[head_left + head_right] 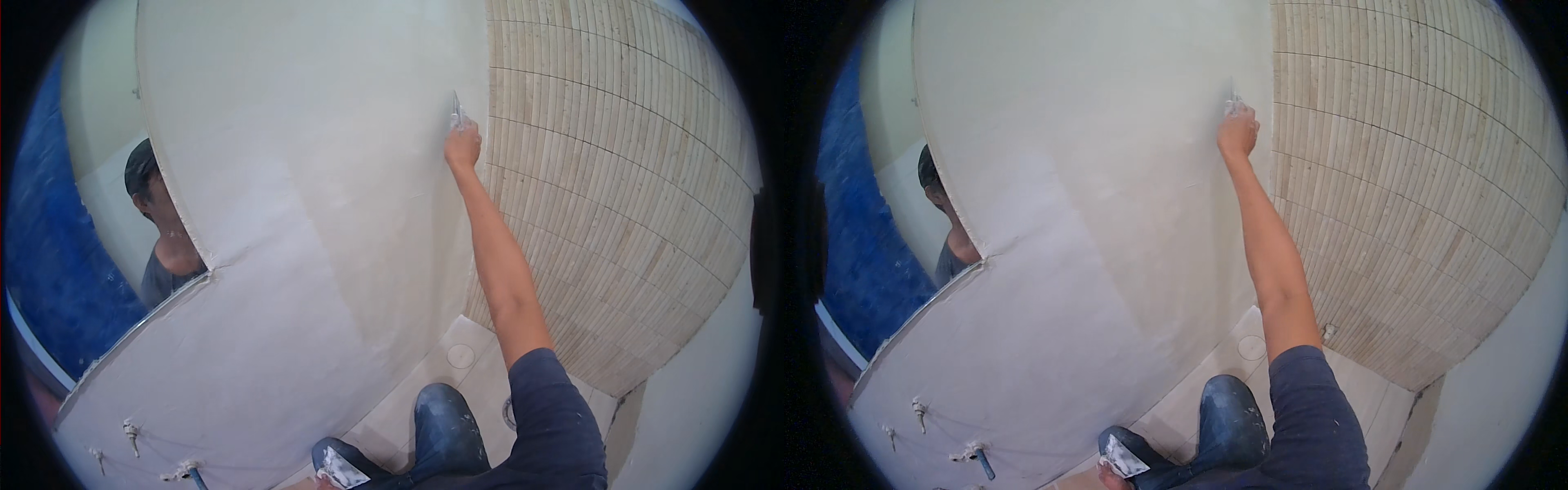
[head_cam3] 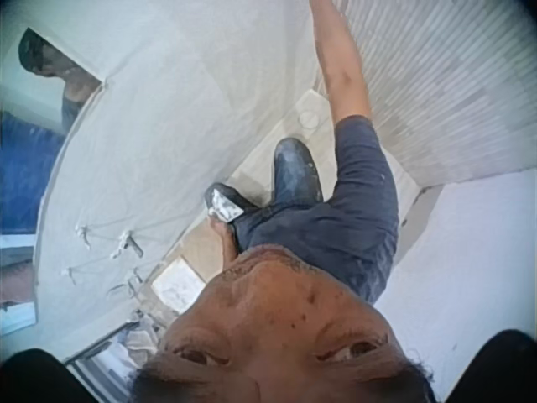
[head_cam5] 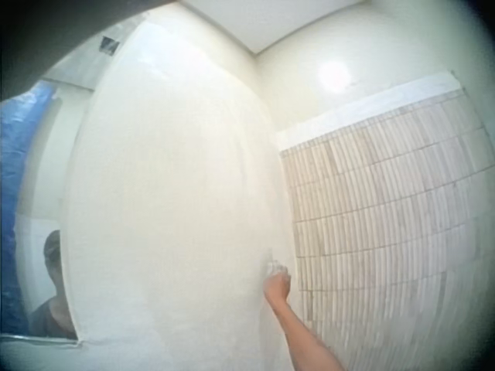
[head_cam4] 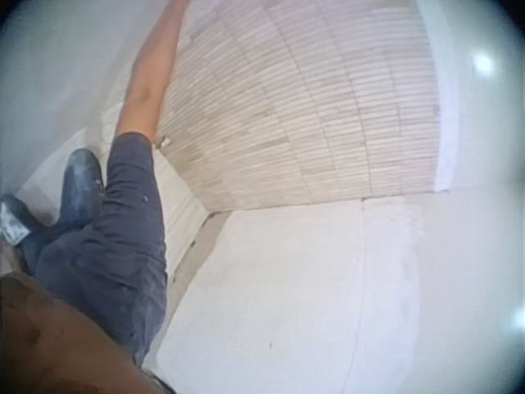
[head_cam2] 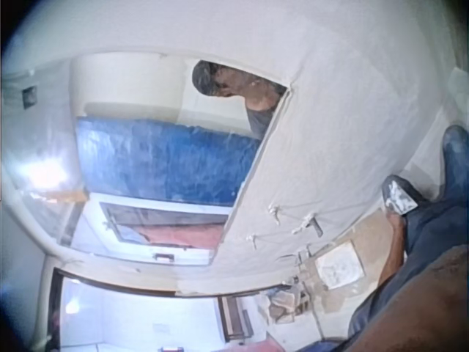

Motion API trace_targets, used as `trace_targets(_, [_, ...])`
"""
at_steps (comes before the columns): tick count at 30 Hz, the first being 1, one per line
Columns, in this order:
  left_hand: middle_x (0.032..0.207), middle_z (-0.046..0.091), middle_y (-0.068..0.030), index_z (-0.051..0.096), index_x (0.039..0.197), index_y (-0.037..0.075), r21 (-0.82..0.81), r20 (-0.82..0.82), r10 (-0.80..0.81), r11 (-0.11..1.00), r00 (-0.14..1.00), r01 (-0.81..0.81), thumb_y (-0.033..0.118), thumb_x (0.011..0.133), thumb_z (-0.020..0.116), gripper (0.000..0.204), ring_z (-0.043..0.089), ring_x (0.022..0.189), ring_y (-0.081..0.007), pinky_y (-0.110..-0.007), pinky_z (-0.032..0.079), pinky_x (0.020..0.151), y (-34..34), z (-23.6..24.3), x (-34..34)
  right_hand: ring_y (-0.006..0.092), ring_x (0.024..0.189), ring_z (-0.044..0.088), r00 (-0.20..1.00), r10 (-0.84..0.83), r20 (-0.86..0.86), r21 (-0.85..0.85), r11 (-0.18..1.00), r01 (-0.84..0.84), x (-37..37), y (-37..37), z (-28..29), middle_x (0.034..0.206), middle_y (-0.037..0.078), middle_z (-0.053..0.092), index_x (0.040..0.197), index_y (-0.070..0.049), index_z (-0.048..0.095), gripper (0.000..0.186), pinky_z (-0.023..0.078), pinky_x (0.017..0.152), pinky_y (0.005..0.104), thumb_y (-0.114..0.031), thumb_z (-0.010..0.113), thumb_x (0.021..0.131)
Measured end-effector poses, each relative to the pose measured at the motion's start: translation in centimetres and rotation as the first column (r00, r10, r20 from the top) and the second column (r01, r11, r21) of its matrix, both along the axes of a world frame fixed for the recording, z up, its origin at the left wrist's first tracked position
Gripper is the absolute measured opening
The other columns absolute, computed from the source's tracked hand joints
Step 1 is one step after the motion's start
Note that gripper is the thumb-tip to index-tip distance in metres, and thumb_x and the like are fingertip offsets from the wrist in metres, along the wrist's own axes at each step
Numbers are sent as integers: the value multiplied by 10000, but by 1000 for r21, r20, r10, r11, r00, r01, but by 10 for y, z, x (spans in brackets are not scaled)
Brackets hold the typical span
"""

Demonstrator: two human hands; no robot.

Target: The person scoops compound onto putty knives and applies it onto the wall and corner using a putty knife.

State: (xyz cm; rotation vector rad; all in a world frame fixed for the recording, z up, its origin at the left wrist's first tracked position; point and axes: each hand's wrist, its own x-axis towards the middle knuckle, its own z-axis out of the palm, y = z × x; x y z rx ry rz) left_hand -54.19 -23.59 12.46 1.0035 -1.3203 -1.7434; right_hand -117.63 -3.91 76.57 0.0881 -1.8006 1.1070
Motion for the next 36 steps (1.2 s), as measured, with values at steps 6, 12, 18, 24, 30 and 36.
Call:
trace_targets(6, [1088,674,-108,643,1197,-55,-70,32,56,996,998,-53,335,1062,532,428,639,928,-215,-356,543,813,-5,8,6,375,1091,563,916,116,-384,240,971,-22,113,-83,-38,1225,143,619,1329,-78,614,405,479,954,467,-151,597,931])
trace_targets(12, [1123,651,-130,564,1216,-6,211,-339,-52,969,939,130,196,1049,444,289,662,1030,-258,-402,543,909,9,93,-57,342,1050,590,741,588,-326,513,768,-383,218,-71,-99,1206,151,621,1353,-35,606,573,514,927,425,44,621,786])
trace_targets(18, [1197,633,-119,520,1323,35,243,-503,-156,919,850,312,209,1053,478,325,657,1049,-231,-398,555,899,20,263,-130,321,1126,618,211,951,-228,396,288,-872,315,-51,-219,1275,96,642,1212,-134,690,366,520,973,453,-37,662,860])
trace_targets(24, [1175,643,-120,523,1294,-16,31,-234,-191,979,953,204,205,1047,505,332,653,1050,-180,-337,528,909,15,297,-164,252,1164,581,-35,999,-5,740,-20,-672,370,-23,-248,1302,44,644,1156,-277,722,354,519,995,410,-200,763,813])
trace_targets(30, [1131,644,-92,515,1254,22,251,-595,-115,914,796,320,178,1058,480,253,679,965,-163,-323,575,824,52,369,-141,225,1146,576,359,930,81,853,122,-507,292,24,-253,1299,17,659,1234,-248,706,450,494,982,381,-172,767,795])
trace_targets(36, [1121,629,-112,504,1253,5,-254,-367,-201,961,908,110,148,1064,462,241,643,1046,-186,-350,537,888,42,365,-151,222,1075,610,478,875,82,823,211,-527,290,32,-198,1285,16,675,1206,-282,720,406,490,967,409,-213,756,807])
